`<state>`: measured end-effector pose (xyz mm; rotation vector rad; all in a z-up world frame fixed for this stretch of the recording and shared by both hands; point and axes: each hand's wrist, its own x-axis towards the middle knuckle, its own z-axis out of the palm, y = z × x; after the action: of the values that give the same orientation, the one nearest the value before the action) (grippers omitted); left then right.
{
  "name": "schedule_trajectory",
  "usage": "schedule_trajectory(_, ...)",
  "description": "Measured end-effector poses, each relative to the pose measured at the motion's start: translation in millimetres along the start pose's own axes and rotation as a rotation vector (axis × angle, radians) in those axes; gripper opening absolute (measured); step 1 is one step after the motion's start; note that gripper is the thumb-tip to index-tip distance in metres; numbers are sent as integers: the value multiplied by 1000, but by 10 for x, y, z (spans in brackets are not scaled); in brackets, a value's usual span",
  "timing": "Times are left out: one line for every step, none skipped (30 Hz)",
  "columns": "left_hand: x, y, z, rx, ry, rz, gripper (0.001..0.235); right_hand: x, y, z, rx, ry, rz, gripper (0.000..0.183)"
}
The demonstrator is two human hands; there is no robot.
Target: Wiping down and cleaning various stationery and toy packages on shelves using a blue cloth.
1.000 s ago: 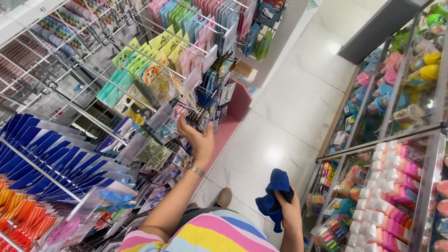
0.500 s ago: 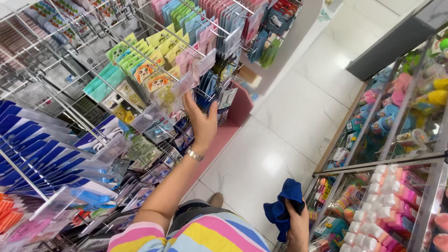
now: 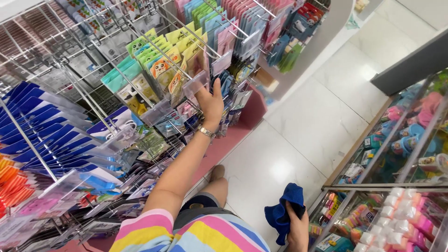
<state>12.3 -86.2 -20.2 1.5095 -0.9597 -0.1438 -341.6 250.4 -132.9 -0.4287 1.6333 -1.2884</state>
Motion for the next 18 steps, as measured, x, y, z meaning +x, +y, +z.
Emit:
schedule_trajectory(18,72,-8,-42,-3,10,81,25,-14,24,5,0,29,30)
schedule_trajectory(42,121,-39,-36,3,10,81,53,-11,38,2,-8,31,30)
schedule_trajectory(67,170,-68,-167,-41,-60,68,82,-8,52,-10,-4,25,31)
schedule_trajectory(109,227,-82,-300,-87,-123,57,129,-5,84,-18,0,14,33)
schedule_trajectory(122,193,-73,-298,-80,-119,57,112,-90,171,-17,-9,13,33)
schedule_trajectory(127,159,-65,-212,-31,52,47,84,-179,249,26,-54,-16,36)
schedule_trajectory(136,124,-55,-125,12,224,37,58,-269,329,69,-99,-45,40)
schedule_trajectory(113,154,-83,-120,15,223,37,48,-340,400,67,-104,-41,40)
schedule_trajectory(91,184,-112,-88,-72,62,29,38,-410,472,73,-105,-31,42)
schedule_trajectory(75,218,-131,-59,-160,-97,26,41,-488,546,79,-107,-23,43)
schedule_trajectory(27,291,-198,-55,-154,-99,26,47,-529,594,77,-114,-21,43)
schedule_trajectory(-8,374,-254,-26,-185,-86,25,66,-581,650,80,-101,-20,45)
schedule_trajectory(-44,460,-310,3,-215,-74,24,83,-635,705,83,-88,-19,47)
schedule_trajectory(-85,507,-353,3,-209,-72,24,82,-707,756,83,-94,-21,47)
schedule_trajectory(-127,557,-394,-111,-213,-27,23,82,-781,805,114,-115,-22,49)
schedule_trajectory(-168,612,-433,-224,-220,20,22,75,-856,853,146,-136,-23,51)
schedule_trajectory(-155,615,-435,-224,-216,23,22,146,-849,863,148,-140,-24,51)
schedule_trajectory(-157,616,-440,-224,-221,1,22,209,-838,858,180,-155,-21,51)
